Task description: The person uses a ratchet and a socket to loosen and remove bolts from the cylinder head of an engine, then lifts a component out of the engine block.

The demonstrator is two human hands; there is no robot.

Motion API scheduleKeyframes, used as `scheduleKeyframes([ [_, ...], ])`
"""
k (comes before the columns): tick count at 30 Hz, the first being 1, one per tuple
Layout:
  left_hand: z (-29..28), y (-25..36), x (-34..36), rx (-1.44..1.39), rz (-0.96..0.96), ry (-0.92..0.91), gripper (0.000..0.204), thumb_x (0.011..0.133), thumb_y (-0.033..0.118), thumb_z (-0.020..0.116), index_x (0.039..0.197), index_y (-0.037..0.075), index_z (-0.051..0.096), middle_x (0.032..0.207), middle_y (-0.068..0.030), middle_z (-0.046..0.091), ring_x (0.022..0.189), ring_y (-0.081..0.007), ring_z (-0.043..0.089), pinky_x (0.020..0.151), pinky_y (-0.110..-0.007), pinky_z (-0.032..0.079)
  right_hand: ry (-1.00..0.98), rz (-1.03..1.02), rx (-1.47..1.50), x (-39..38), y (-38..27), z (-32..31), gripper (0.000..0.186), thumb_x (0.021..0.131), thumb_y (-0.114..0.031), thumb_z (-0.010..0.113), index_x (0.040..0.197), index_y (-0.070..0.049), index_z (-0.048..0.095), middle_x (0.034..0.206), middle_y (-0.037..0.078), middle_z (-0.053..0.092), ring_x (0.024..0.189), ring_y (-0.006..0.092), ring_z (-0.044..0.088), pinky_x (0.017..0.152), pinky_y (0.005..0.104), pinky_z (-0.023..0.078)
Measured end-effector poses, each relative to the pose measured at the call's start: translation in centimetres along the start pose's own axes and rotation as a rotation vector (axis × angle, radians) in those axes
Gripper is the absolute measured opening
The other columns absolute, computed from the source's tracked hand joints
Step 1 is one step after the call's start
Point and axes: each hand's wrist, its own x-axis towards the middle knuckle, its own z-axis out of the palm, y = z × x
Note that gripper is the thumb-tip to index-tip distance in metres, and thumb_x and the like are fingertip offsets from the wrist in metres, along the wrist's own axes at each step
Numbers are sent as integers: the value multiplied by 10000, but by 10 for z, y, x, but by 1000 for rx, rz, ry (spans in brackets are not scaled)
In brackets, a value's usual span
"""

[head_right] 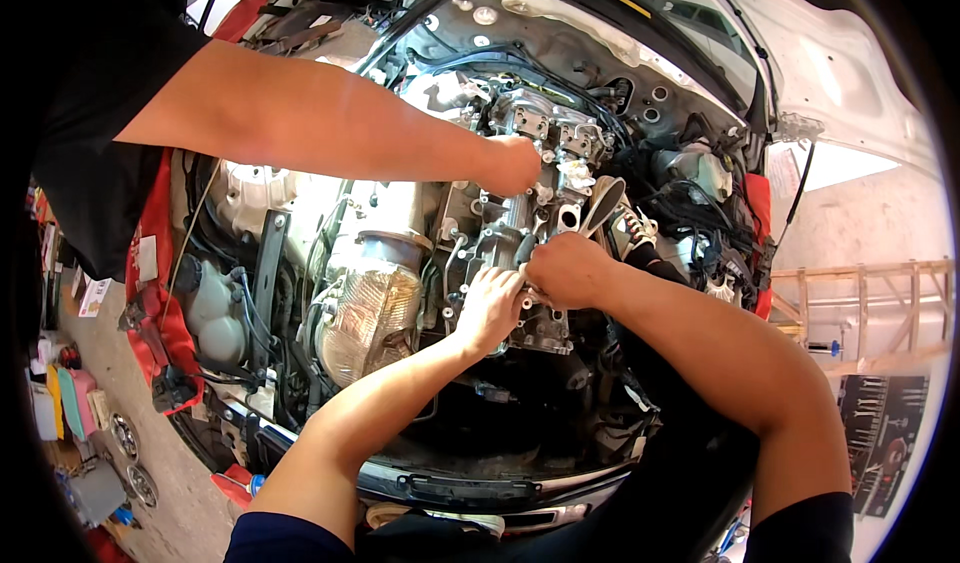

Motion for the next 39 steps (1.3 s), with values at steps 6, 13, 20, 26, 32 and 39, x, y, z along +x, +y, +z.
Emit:
scheduleKeyframes([
  [6, 2, -1, -4, -72, -105, 14, 229, 806, 129, 683, 1015, 35, 676, 926, -105, 692, 921, -277, 622, 895, -395, 451, 71, 118, 156, 0, -5, -4, 300, 764, -357, 681, 822, -63, 681, 743, 130, 671, 761, 338, 673, 697, 450, 533],
  [13, 7, -1, -6, -54, -188, 45, 241, 772, 172, 738, 985, 77, 678, 920, -81, 681, 949, -272, 607, 870, -392, 468, 38, 272, 304, 1, -6, -2, 359, 806, -377, 664, 833, -20, 686, 817, 161, 695, 845, 352, 675, 808, 459, 531],
  [20, 6, 7, 3, -24, -177, 95, 286, 730, 155, 776, 920, 48, 591, 896, -112, 599, 930, -311, 569, 849, -406, 465, -1, -14, 69, 3, 0, -4, 176, 776, -261, 659, 821, -92, 684, 813, 111, 681, 844, 304, 675, 798, 414, 518],
  [26, -8, 1, -3, -104, -11, 15, 161, 787, 36, 640, 943, 30, 601, 900, -146, 615, 919, -340, 568, 861, -428, 453, -64, 123, 82, 6, -14, -18, 283, 775, -325, 671, 865, -58, 704, 869, 180, 701, 874, 339, 684, 778, 431, 541],
  [32, 17, -6, -9, -155, -96, 145, 192, 771, 54, 670, 963, 55, 663, 897, -115, 668, 912, -298, 606, 864, -397, 466, -17, 428, 413, 5, -24, -16, 397, 807, -435, 673, 866, -46, 726, 856, 216, 698, 834, 357, 687, 781, 450, 549],
  [39, 16, 1, -6, -67, -222, 104, 261, 722, 160, 762, 907, 65, 605, 897, -98, 608, 964, -299, 570, 884, -408, 454, -47, -58, -69, 9, -10, -5, 272, 786, -359, 669, 748, -91, 683, 700, 120, 669, 725, 311, 676, 686, 413, 534],
])
